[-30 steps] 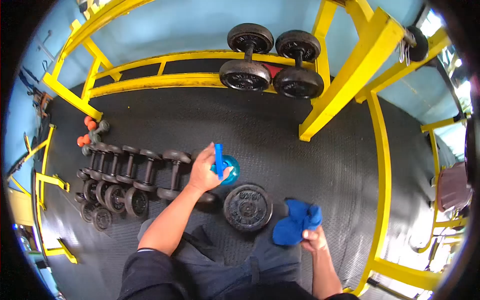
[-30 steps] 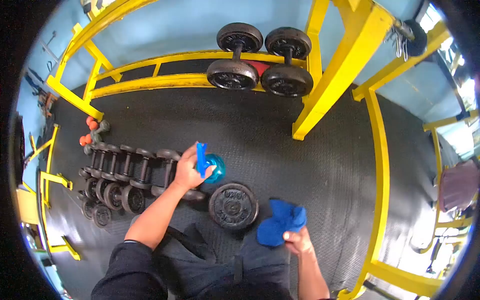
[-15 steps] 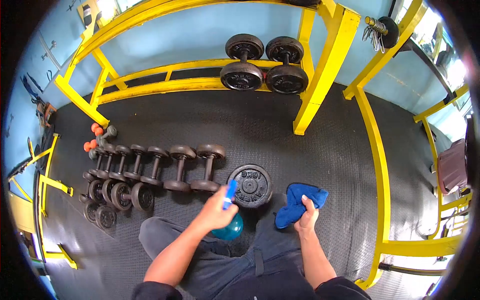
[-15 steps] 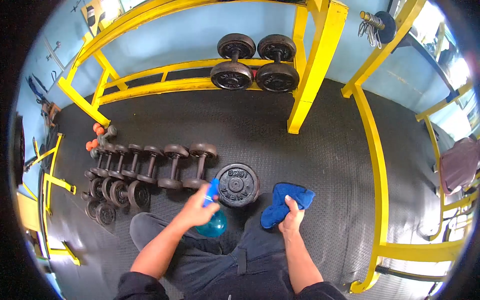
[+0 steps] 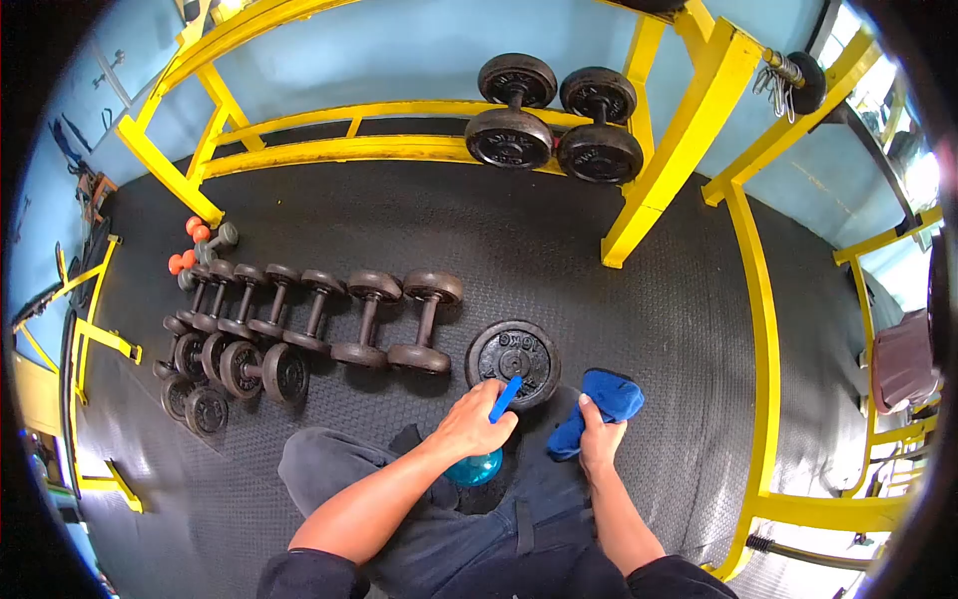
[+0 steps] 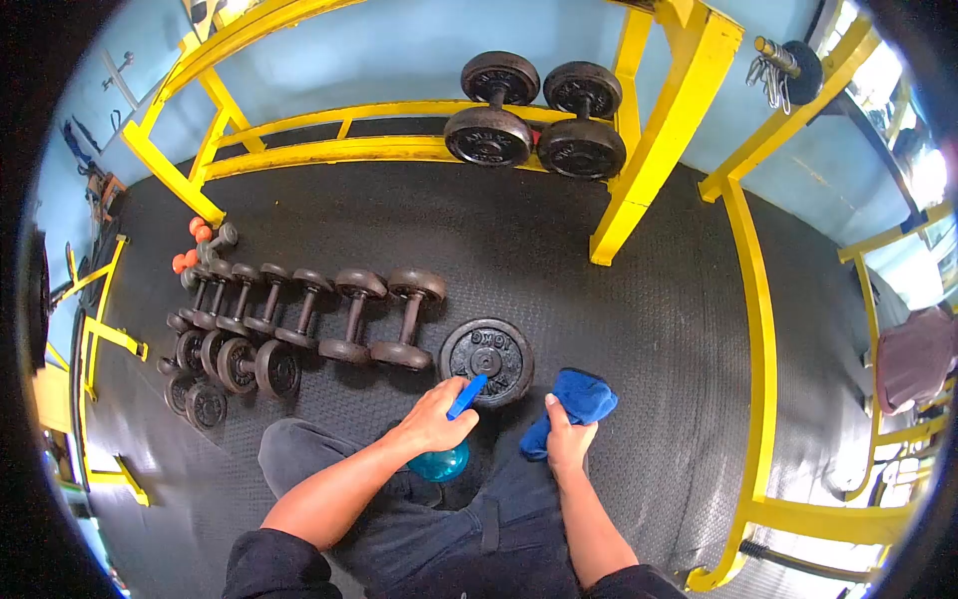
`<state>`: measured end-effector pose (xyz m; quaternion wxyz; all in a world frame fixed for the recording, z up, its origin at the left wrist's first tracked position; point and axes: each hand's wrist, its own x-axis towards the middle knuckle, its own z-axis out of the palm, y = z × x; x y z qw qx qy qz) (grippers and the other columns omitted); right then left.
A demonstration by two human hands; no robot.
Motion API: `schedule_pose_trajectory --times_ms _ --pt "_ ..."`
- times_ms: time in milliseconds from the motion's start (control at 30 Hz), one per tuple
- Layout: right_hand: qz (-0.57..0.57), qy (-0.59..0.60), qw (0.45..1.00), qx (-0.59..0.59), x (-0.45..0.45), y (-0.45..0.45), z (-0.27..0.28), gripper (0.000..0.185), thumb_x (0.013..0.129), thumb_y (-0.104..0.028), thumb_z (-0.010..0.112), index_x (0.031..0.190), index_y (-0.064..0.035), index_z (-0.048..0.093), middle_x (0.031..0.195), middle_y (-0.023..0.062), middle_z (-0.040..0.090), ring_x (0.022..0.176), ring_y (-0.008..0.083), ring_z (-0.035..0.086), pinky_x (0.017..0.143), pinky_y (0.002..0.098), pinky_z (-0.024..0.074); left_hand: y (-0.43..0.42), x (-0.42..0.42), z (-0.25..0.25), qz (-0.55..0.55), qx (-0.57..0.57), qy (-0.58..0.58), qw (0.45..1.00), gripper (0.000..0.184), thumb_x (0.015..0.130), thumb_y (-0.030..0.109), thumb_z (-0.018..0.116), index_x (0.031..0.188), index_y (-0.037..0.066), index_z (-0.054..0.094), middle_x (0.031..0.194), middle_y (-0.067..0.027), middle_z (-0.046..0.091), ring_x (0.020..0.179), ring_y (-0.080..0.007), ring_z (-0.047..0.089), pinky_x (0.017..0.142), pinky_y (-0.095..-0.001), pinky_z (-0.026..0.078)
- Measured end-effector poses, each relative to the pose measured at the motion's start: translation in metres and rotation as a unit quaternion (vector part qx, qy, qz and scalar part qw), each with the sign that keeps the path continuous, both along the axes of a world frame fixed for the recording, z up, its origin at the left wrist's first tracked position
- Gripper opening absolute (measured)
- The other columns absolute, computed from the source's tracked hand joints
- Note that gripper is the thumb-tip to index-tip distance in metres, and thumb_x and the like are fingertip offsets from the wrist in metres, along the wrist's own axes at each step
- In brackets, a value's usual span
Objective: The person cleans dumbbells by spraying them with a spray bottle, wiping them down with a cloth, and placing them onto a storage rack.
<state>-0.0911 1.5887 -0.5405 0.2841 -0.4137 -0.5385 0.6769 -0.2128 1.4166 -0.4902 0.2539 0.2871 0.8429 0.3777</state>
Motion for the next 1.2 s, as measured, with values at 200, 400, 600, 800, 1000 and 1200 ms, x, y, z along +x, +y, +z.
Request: schedule_pose_trajectory --times_ms 200,400,600,800,1000,1200 --pt "0.216 -0.27 0.823 0.45 -0.066 -0.034 -0.014 0.075 0.07 -0.046 0.075 0.119 0.0058 0.052 0.126 0.0231 0.052 0.12 0.037 0.048 0.102 0.0492 0.0353 -0.005 -0.016 0.042 0.071 0.057 -0.049 0.995 0.049 0.077 0.025 0.057 0.118 -0.001 0.046 0.105 -0.0276 0.06 0.1 -0.0434 0.058 0.088 -0.0466 0.045" --pt "0.325 -0.252 0.72 0.56 -0.03 -0.026 -0.033 0.086 0.07 -0.045 0.07 0.129 0.0122 0.043 0.146 0.0227 0.033 0.138 0.0399 0.024 0.113 0.0535 0.0154 -0.017 -0.031 0.063 0.133 0.119 0.004 0.984 0.039 0.077 0.017 0.06 0.111 0.003 0.049 0.094 -0.0182 0.063 0.088 -0.0359 0.063 0.079 -0.0419 0.047" --pt "0.34 -0.348 0.719 0.497 -0.137 -0.02 0.004 0.074 0.088 -0.051 0.049 0.126 0.0119 0.048 0.143 0.0234 0.038 0.139 0.0324 0.026 0.115 0.0449 0.0153 -0.022 -0.03 0.083 0.167 0.14 0.027 0.976 0.04 0.076 0.016 0.06 0.112 0.003 0.048 0.091 -0.0176 0.062 0.086 -0.0327 0.064 0.076 -0.0409 0.048" --pt "0.519 -0.2 0.564 0.611 -0.072 -0.03 -0.017 0.074 0.074 -0.036 0.066 0.13 0.0082 0.046 0.142 0.0217 0.04 0.14 0.0315 0.025 0.116 0.0445 0.0151 -0.038 -0.034 0.082 0.146 0.178 0.012 0.973 0.038 0.077 0.015 0.062 0.112 0.004 0.049 0.095 -0.0147 0.063 0.087 -0.0269 0.064 0.079 -0.0366 0.049" --pt "0.342 -0.311 0.73 0.504 -0.095 0.021 -0.013 0.066 0.086 -0.04 0.057 0.13 0.0082 0.046 0.139 0.0239 0.042 0.137 0.0322 0.031 0.115 0.0431 0.0187 -0.047 -0.052 0.109 0.133 0.136 0.057 0.98 0.041 0.075 0.016 0.063 0.112 0.005 0.05 0.086 -0.0168 0.062 0.079 -0.0291 0.064 0.073 -0.0377 0.048" --pt "0.427 -0.294 0.594 0.615 -0.126 -0.043 -0.011 0.067 0.087 -0.045 0.055 0.12 0.0124 0.052 0.138 0.0254 0.043 0.138 0.0316 0.029 0.116 0.0416 0.0166 -0.058 -0.056 0.104 0.117 0.194 0.036 0.973 0.041 0.076 0.015 0.062 0.113 0.003 0.049 0.087 -0.0179 0.062 0.079 -0.0313 0.064 0.071 -0.038 0.048"
